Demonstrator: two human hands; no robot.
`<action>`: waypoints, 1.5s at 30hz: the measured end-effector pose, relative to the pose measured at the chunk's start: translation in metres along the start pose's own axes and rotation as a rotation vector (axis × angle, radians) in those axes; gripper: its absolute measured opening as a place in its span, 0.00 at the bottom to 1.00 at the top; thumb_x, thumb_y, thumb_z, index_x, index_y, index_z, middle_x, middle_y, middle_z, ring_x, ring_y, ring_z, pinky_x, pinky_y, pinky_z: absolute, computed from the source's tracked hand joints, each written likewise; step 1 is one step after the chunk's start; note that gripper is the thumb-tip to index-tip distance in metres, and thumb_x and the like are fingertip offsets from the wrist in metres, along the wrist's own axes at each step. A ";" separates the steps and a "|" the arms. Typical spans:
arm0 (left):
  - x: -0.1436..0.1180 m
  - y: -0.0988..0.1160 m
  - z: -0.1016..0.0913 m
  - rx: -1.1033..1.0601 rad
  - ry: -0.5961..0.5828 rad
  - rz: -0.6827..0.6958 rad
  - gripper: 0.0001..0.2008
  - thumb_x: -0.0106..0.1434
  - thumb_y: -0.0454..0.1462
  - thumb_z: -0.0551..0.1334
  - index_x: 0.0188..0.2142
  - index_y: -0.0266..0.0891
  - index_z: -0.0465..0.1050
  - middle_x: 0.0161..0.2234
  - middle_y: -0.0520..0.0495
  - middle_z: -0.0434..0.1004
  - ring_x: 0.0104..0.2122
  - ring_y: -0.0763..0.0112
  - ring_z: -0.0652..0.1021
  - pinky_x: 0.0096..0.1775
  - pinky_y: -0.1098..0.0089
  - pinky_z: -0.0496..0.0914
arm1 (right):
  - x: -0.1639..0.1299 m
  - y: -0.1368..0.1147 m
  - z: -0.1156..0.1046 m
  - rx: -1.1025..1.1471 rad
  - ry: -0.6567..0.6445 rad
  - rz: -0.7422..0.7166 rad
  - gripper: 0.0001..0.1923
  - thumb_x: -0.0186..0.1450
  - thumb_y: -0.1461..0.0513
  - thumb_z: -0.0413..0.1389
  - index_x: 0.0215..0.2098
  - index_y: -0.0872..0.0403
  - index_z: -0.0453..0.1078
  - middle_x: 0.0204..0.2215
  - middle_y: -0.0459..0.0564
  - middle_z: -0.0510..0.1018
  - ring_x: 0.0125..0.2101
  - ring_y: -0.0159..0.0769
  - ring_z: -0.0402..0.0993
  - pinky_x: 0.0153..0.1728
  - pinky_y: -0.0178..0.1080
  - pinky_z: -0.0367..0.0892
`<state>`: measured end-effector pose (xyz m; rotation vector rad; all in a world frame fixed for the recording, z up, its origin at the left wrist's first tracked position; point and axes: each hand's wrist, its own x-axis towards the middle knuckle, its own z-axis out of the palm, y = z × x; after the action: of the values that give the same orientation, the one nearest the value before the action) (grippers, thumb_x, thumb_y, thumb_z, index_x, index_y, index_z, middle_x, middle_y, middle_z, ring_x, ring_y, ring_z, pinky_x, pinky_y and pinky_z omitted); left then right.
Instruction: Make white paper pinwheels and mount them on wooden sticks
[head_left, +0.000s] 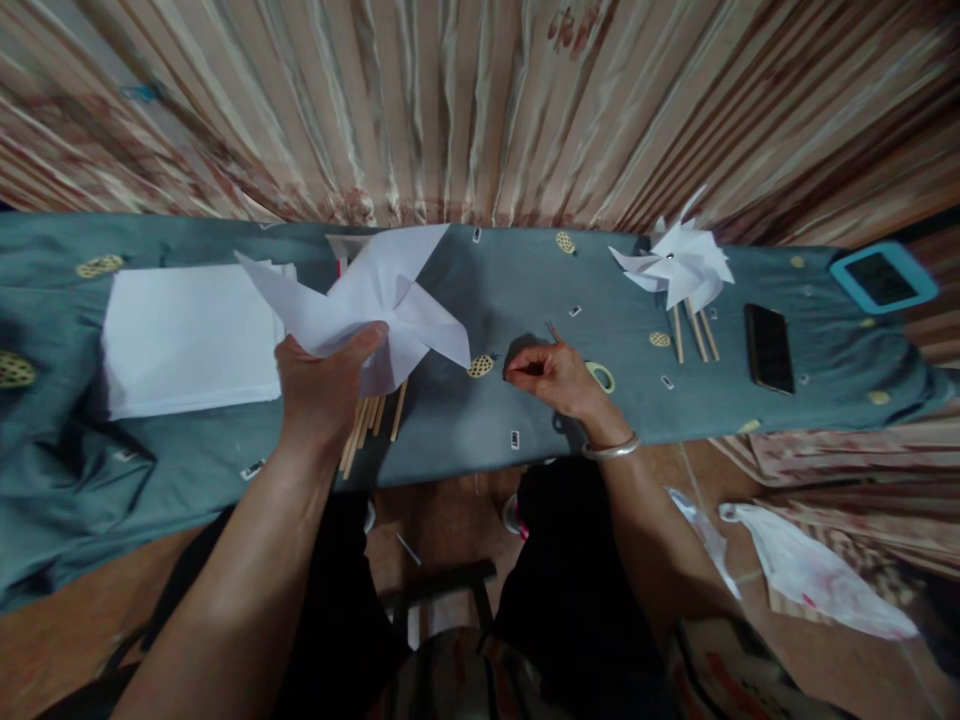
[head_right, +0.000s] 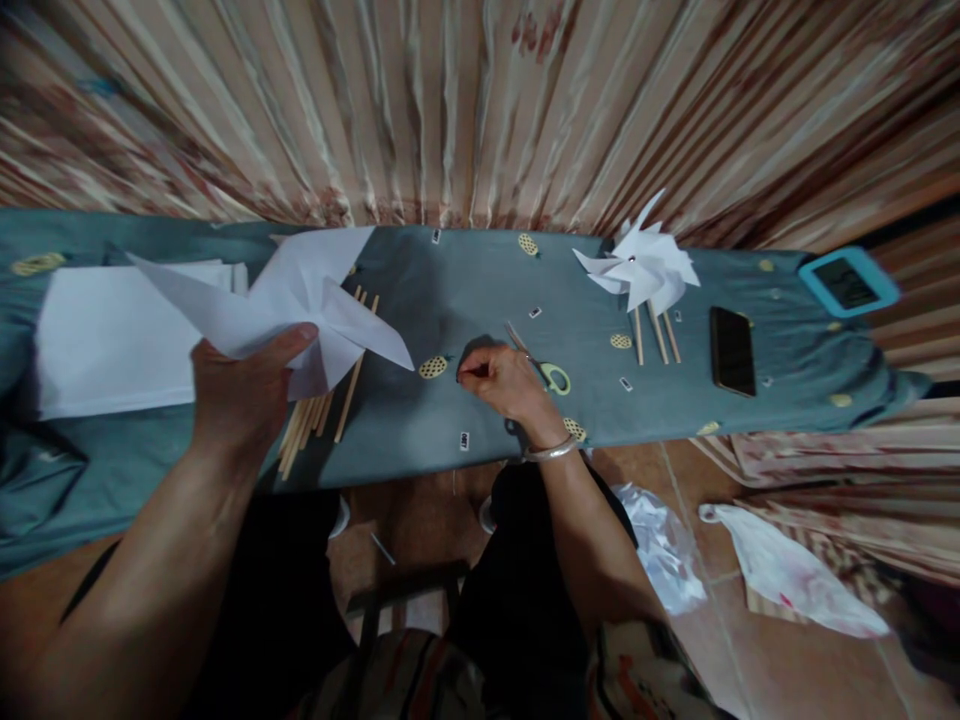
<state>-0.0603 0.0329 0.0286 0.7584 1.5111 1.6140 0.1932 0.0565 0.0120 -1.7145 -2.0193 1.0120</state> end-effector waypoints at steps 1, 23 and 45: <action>0.000 0.000 0.000 0.000 0.002 -0.003 0.11 0.43 0.38 0.74 0.26 0.43 0.76 0.30 0.53 0.81 0.31 0.68 0.79 0.35 0.68 0.77 | 0.000 0.000 0.000 -0.004 0.014 0.010 0.06 0.56 0.63 0.59 0.30 0.53 0.78 0.25 0.44 0.80 0.27 0.32 0.74 0.30 0.35 0.63; -0.002 -0.004 0.004 0.022 0.009 0.000 0.10 0.44 0.36 0.73 0.27 0.41 0.77 0.30 0.52 0.80 0.29 0.71 0.78 0.33 0.70 0.75 | -0.008 -0.009 0.000 -0.170 0.116 -0.014 0.06 0.61 0.59 0.60 0.30 0.53 0.76 0.23 0.44 0.77 0.23 0.32 0.70 0.28 0.35 0.60; -0.014 -0.010 0.019 0.075 -0.116 -0.029 0.09 0.43 0.37 0.72 0.24 0.37 0.76 0.23 0.51 0.79 0.23 0.71 0.75 0.26 0.71 0.69 | -0.054 -0.050 -0.006 0.134 0.329 -0.267 0.05 0.64 0.60 0.57 0.32 0.50 0.73 0.28 0.44 0.78 0.30 0.34 0.73 0.37 0.37 0.70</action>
<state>-0.0358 0.0307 0.0224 0.8529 1.4990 1.4741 0.1729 0.0054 0.0614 -1.3910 -1.8580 0.7080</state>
